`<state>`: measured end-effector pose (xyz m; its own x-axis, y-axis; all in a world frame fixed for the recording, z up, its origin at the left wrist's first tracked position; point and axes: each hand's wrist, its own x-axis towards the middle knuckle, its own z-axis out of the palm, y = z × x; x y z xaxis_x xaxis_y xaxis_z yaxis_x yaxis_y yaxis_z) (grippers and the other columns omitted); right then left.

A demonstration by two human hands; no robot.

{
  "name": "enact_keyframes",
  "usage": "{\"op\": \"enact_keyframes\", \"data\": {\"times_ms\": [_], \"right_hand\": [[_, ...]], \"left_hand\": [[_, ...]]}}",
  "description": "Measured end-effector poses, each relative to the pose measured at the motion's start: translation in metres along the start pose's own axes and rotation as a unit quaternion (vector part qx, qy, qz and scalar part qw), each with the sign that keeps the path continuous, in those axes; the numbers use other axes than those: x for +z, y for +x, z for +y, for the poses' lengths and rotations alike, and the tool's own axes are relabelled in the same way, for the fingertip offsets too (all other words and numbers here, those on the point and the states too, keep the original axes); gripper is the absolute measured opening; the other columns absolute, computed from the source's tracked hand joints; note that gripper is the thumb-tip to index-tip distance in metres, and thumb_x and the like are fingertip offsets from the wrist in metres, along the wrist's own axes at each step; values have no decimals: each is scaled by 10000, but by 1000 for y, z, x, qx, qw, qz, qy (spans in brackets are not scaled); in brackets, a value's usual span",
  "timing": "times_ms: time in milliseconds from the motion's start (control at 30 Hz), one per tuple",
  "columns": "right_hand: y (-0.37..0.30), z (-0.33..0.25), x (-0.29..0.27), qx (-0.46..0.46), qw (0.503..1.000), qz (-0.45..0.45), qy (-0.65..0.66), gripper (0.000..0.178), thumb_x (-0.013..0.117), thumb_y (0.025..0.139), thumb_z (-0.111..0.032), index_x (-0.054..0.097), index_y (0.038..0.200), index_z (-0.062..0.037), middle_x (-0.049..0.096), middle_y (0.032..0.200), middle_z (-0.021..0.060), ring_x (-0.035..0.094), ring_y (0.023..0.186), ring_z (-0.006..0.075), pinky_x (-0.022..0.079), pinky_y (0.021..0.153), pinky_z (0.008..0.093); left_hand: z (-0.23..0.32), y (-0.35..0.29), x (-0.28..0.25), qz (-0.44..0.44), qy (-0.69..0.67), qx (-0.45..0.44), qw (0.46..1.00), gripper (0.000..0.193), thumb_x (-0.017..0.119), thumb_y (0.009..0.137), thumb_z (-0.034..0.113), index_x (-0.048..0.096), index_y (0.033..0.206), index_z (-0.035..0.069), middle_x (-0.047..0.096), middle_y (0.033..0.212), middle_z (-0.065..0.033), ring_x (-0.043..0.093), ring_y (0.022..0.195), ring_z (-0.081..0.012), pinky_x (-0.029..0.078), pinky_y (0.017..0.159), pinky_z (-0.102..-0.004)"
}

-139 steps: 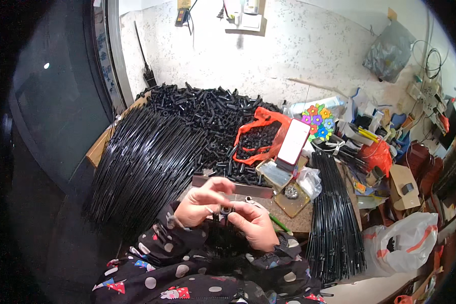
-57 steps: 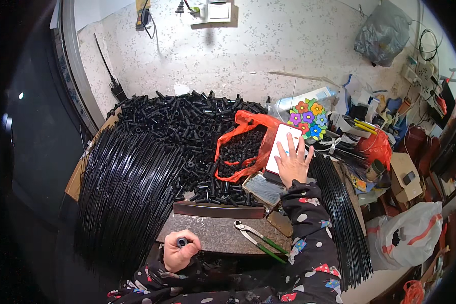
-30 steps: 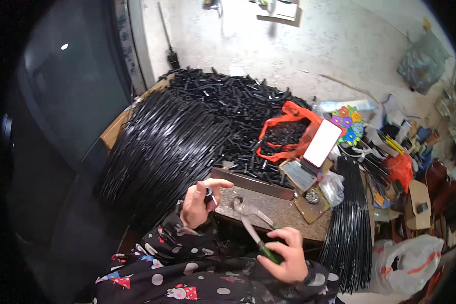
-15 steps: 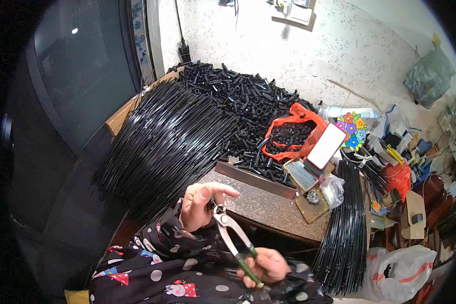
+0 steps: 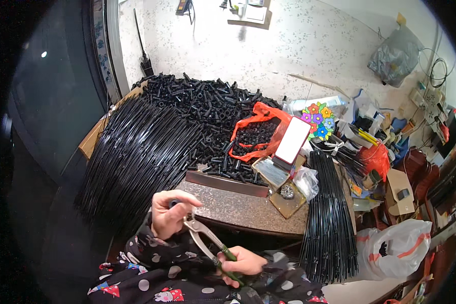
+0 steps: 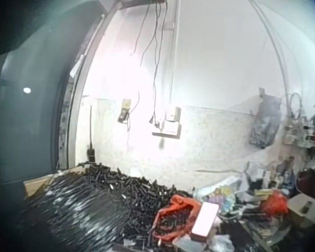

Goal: Cutting, organizing, and bundling black wire harnesses at a workbench.

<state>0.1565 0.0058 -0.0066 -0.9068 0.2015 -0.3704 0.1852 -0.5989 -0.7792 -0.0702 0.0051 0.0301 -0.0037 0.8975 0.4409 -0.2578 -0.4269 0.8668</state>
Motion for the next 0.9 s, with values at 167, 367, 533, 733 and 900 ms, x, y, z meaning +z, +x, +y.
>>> {"op": "enact_keyframes", "data": {"times_ms": [167, 367, 533, 733, 900], "right_hand": [[6, -20, 14, -177, 862, 297, -370, 548, 686, 608, -53, 449, 1097, 21, 584, 788, 89, 586, 635, 190, 472, 576, 295], [-16, -31, 8, -167, 838, 197, -480, 232, 599, 747, -97, 515, 935, 9, 579, 747, 162, 569, 599, 254, 440, 522, 324], [-2, -3, 2, 41, 997, 58, -9, 291, 621, 775, -95, 516, 1026, 11, 568, 678, 73, 564, 547, 130, 445, 494, 233], [-2, -23, 3, -334, 566, 423, -623, 544, 681, 599, -44, 455, 1092, 2, 560, 832, 170, 566, 685, 304, 463, 624, 365], [4, 3, 21, -153, 865, 245, -409, 365, 589, 807, -74, 456, 1134, 14, 576, 886, 110, 574, 777, 181, 460, 683, 306]], "left_hand": [[-7, 5, 1, -12, 121, 46, 992, 326, 744, 711, 169, 586, 937, -5, 488, 623, 69, 414, 563, 8, 321, 507, -155], [-13, 7, -9, 44, 18, 28, 998, 161, 638, 810, 148, 610, 810, -11, 583, 677, -7, 484, 580, -31, 368, 510, -177], [-1, 14, 2, -49, 92, 49, 993, 224, 736, 716, 163, 577, 788, 22, 515, 633, 47, 425, 549, 5, 337, 474, -163], [-3, 6, -6, -34, 162, 68, 984, 408, 834, 599, 211, 550, 834, 37, 469, 626, 81, 361, 527, 35, 286, 443, -133], [-4, 11, -8, -46, 140, 111, 983, 400, 837, 591, 193, 555, 827, 37, 485, 614, 69, 379, 528, 25, 297, 446, -137]]}}
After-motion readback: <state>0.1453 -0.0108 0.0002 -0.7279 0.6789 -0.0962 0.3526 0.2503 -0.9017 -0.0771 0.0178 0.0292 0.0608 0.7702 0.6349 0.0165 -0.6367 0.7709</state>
